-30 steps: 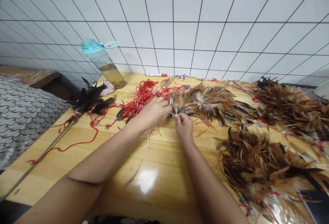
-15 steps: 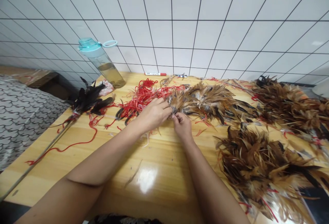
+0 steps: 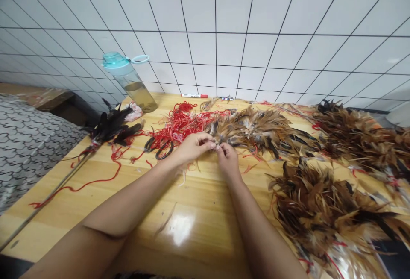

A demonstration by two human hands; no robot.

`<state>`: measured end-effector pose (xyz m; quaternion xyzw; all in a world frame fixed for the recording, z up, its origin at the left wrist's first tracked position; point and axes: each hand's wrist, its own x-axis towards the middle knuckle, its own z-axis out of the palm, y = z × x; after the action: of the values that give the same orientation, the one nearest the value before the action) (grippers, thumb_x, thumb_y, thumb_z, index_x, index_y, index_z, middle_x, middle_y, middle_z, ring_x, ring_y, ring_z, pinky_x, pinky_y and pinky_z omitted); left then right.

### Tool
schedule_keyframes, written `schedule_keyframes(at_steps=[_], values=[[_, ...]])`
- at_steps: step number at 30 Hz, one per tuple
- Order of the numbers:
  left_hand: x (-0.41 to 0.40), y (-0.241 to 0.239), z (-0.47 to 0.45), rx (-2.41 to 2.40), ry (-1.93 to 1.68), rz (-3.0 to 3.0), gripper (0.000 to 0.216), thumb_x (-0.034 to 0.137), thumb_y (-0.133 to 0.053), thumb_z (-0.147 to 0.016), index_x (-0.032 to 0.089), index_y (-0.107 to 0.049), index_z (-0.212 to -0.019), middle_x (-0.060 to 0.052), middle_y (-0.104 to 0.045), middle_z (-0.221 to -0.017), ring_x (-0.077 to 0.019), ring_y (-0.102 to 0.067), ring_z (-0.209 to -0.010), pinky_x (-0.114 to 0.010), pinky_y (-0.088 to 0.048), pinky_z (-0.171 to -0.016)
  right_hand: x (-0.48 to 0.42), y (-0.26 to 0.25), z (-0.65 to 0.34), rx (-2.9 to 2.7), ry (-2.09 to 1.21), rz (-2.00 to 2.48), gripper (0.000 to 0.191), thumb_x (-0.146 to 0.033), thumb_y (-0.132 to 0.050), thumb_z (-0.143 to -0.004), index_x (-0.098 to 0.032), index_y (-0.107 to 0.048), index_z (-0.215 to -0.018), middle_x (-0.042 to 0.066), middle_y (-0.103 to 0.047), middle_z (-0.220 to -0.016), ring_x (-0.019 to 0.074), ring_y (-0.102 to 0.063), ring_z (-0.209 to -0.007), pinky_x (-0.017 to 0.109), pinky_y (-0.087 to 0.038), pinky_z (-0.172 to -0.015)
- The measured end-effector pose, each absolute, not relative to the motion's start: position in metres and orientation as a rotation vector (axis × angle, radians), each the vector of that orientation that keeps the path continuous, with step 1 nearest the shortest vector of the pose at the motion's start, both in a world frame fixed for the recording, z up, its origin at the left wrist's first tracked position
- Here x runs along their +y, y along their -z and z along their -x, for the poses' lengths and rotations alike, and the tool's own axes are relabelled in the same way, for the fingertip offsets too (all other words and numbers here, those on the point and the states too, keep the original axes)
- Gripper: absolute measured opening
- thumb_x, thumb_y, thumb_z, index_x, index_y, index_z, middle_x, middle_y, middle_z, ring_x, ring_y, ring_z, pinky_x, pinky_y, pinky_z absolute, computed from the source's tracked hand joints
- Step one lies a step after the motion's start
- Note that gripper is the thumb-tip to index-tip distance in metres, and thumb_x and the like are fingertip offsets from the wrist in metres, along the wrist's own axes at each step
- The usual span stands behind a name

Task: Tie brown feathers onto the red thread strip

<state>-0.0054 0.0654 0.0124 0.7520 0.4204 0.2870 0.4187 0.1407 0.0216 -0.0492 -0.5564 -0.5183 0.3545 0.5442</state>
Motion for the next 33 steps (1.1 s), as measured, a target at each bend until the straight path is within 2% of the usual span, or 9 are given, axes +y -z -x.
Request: schedule_keyframes(at_steps=[6,11,14,21,27,33], values=[[0.065,0.009,-0.004,0.942,-0.85,-1.547,0.019,0.031,-0.066,-0.071,0.014,-0.058,-0.066,0.003,-0.055,-0.066,-0.0105,-0.05,-0.067,-0.023,-0.037,-0.065,0.019,0.047,-0.139,-1.405,-0.624,1.392,0.027,-0.037,-0.048,-0.081,-0.022,-0.043,-0.059,-0.002,-0.044,-0.058,0.0142,-0.041,-0.059,0.028,-0.034,-0.06],[0.064,0.011,-0.003,0.809,-0.811,-1.285,0.028,0.034,-0.074,-0.063,0.014,-0.056,-0.069,0.002,-0.057,-0.067,-0.0104,-0.054,-0.066,-0.024,-0.041,-0.068,0.017,0.048,-0.138,-1.501,-0.483,1.414,0.024,-0.031,-0.046,-0.083,-0.022,-0.044,-0.06,0.001,-0.05,-0.063,0.0168,-0.046,-0.064,0.03,-0.036,-0.063],[0.063,0.009,-0.003,0.765,-0.794,-1.276,0.026,0.032,-0.074,-0.063,0.013,-0.058,-0.073,0.0,-0.06,-0.069,-0.0117,-0.057,-0.068,-0.025,-0.043,-0.07,0.015,0.048,-0.137,-1.547,-0.448,1.414,0.025,-0.03,-0.046,-0.084,-0.023,-0.044,-0.06,0.003,-0.052,-0.065,0.0175,-0.047,-0.066,0.031,-0.037,-0.064],[0.07,0.016,-0.001,0.858,-0.887,-1.41,0.015,0.025,-0.067,-0.067,0.014,-0.06,-0.075,0.002,-0.056,-0.071,-0.0108,-0.051,-0.069,-0.023,-0.04,-0.067,0.016,0.047,-0.136,-1.393,-0.686,1.35,0.019,-0.037,-0.054,-0.082,-0.02,-0.059,-0.075,0.003,-0.059,-0.073,0.0175,-0.053,-0.071,0.031,-0.041,-0.07],[0.072,0.017,0.001,0.898,-0.909,-1.521,0.014,0.025,-0.067,-0.066,0.013,-0.06,-0.066,0.001,-0.052,-0.072,-0.0115,-0.049,-0.072,-0.024,-0.04,-0.069,0.017,0.044,-0.136,-1.325,-0.79,1.32,0.025,-0.04,-0.057,-0.077,-0.021,-0.049,-0.063,-0.002,-0.045,-0.06,0.0142,-0.043,-0.062,0.027,-0.037,-0.061],[0.068,0.016,-0.003,0.799,-0.905,-1.306,0.022,0.028,-0.076,-0.059,0.013,-0.063,-0.07,0.0,-0.057,-0.072,-0.0111,-0.053,-0.07,-0.025,-0.043,-0.069,0.018,0.041,-0.139,-1.414,-0.711,1.293,0.026,-0.037,-0.054,-0.078,-0.021,-0.053,-0.058,-0.001,-0.048,-0.062,0.0151,-0.045,-0.063,0.029,-0.039,-0.065]])
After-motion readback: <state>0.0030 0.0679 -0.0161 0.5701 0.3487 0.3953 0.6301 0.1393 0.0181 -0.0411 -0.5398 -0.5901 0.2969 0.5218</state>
